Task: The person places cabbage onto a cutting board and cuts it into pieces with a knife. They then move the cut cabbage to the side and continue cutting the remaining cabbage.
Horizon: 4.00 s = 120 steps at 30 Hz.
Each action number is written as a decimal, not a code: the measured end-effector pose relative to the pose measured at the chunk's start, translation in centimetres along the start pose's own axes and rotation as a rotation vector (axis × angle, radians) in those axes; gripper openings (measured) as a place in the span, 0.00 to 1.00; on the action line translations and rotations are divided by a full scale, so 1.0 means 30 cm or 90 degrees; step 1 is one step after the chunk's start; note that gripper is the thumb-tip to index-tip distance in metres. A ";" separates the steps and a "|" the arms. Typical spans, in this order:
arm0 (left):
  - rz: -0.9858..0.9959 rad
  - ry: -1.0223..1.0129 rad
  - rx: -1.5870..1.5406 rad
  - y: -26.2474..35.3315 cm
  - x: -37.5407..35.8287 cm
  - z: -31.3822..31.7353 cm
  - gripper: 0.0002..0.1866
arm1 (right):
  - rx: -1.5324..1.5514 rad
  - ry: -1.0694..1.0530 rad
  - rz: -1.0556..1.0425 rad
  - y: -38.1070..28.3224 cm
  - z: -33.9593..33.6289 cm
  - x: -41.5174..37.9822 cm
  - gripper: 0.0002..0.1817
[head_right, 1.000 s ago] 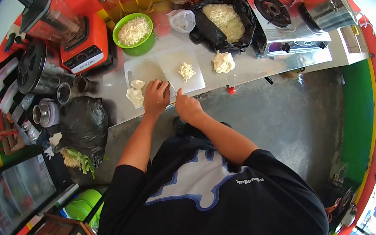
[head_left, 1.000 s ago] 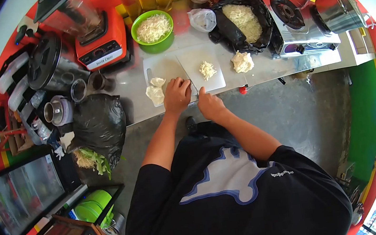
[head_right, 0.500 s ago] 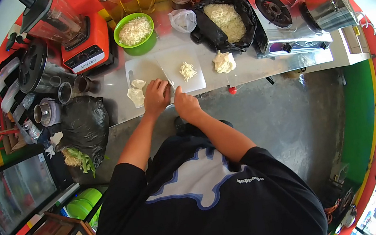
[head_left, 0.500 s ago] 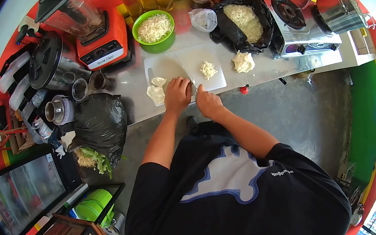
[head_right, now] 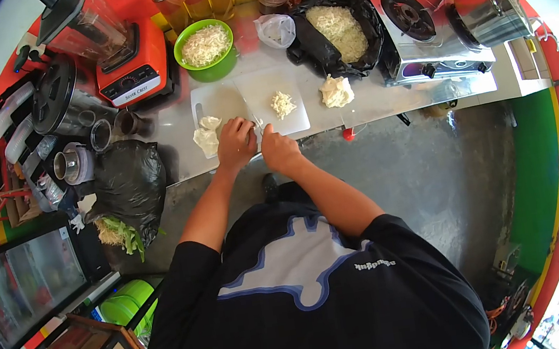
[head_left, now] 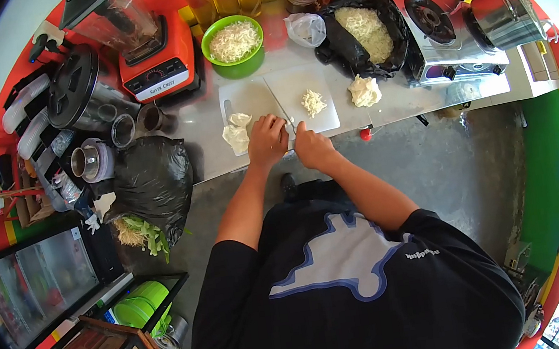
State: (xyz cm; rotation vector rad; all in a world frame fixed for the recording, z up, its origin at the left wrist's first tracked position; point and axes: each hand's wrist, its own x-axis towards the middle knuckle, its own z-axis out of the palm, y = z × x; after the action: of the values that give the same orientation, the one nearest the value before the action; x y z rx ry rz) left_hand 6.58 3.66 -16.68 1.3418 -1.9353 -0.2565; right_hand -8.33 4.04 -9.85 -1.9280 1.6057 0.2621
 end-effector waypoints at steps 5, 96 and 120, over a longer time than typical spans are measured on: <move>-0.001 0.015 -0.004 -0.006 0.001 0.005 0.05 | -0.027 -0.014 0.022 0.001 0.037 -0.014 0.18; -0.064 0.022 -0.099 -0.012 -0.015 -0.007 0.05 | -0.042 0.066 -0.081 -0.006 0.029 0.035 0.16; -0.055 0.032 -0.098 -0.015 -0.015 -0.006 0.05 | -0.046 0.071 -0.076 -0.015 0.026 0.054 0.15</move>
State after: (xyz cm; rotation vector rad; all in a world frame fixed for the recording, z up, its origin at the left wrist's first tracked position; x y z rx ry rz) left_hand 7.10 3.90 -17.03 1.3195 -1.7805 -0.4017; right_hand -7.34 3.20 -11.16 -2.1175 1.5628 0.1686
